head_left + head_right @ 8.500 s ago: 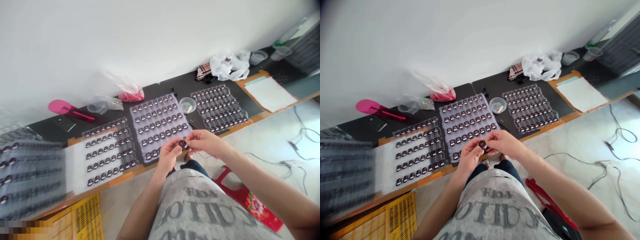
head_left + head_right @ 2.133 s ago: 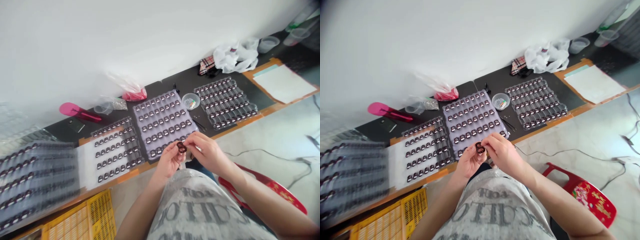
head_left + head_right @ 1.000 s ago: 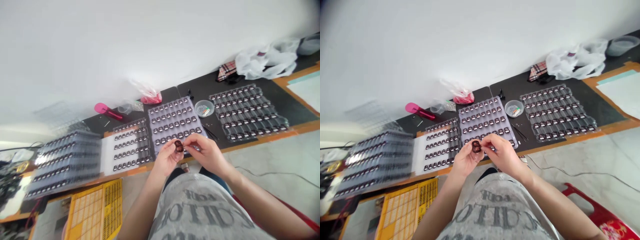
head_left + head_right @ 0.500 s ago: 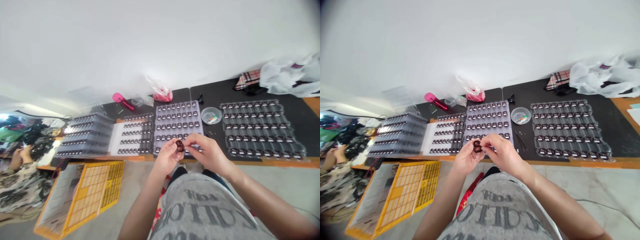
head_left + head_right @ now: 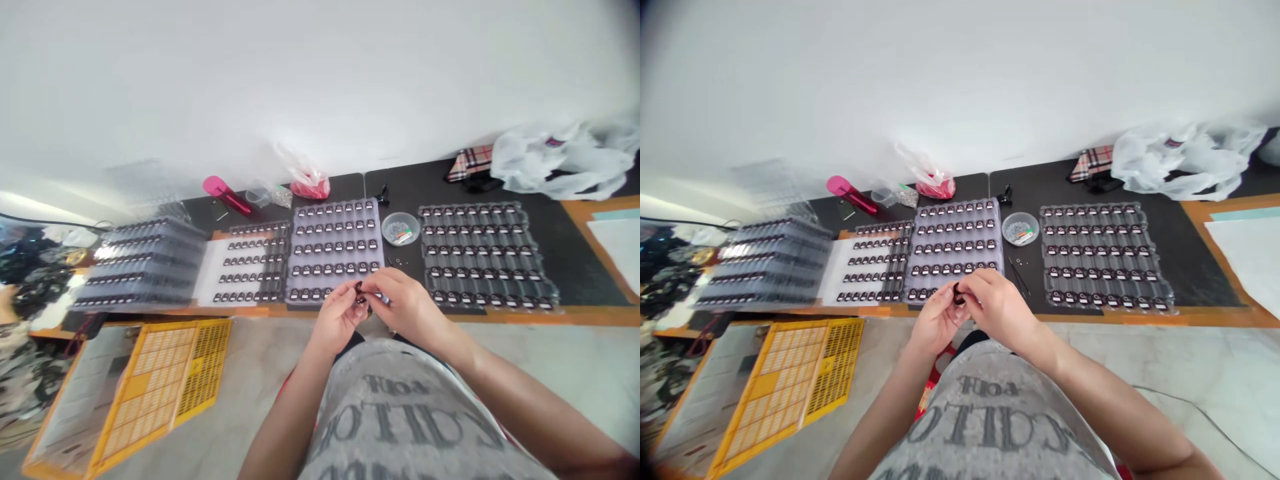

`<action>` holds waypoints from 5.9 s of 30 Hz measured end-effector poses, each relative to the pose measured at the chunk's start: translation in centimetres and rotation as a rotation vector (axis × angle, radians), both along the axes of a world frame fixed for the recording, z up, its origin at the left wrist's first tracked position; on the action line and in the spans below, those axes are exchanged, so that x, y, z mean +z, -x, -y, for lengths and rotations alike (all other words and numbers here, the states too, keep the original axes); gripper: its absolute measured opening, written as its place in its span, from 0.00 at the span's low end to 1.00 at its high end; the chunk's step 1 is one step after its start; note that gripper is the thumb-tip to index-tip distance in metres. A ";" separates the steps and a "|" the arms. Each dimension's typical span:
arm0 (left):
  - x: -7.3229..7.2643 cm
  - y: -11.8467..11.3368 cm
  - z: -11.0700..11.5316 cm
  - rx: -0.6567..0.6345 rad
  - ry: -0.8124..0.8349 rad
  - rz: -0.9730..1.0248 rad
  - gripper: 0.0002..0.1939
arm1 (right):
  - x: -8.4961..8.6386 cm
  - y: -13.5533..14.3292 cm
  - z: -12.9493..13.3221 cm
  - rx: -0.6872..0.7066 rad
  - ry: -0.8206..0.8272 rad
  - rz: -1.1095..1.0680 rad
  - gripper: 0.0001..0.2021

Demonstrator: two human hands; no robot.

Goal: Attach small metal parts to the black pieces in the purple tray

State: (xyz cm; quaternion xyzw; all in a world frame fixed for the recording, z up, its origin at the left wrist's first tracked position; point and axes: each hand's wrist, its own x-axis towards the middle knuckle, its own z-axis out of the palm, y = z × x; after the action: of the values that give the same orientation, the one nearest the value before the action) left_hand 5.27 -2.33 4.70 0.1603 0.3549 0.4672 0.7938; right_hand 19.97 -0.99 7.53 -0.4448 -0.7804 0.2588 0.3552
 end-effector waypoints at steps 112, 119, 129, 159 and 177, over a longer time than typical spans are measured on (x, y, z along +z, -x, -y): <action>-3.5 1.8 -1.0 -0.161 0.235 -0.269 0.11 | -3.6 2.4 -0.8 -0.138 0.518 0.239 0.07; -3.6 2.0 -0.8 -0.148 0.251 -0.230 0.12 | -3.3 2.4 -1.1 -0.111 0.573 0.226 0.06; -3.7 2.2 -0.9 -0.150 0.247 -0.175 0.12 | -3.1 2.8 -1.1 -0.114 0.546 0.239 0.05; -3.2 2.1 -0.8 -0.101 0.332 0.284 0.10 | -11.1 -5.1 1.8 -0.555 0.434 0.302 0.08; -3.1 2.2 -0.6 -0.059 0.361 0.250 0.11 | -19.6 -6.6 0.0 -0.308 0.422 0.798 0.10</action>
State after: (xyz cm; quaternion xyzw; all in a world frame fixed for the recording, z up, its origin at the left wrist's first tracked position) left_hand 3.08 -1.77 1.62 -0.0331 0.3268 0.3888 0.8608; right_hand 26.56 -0.97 -12.07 -0.6824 -0.7112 0.1646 -0.0361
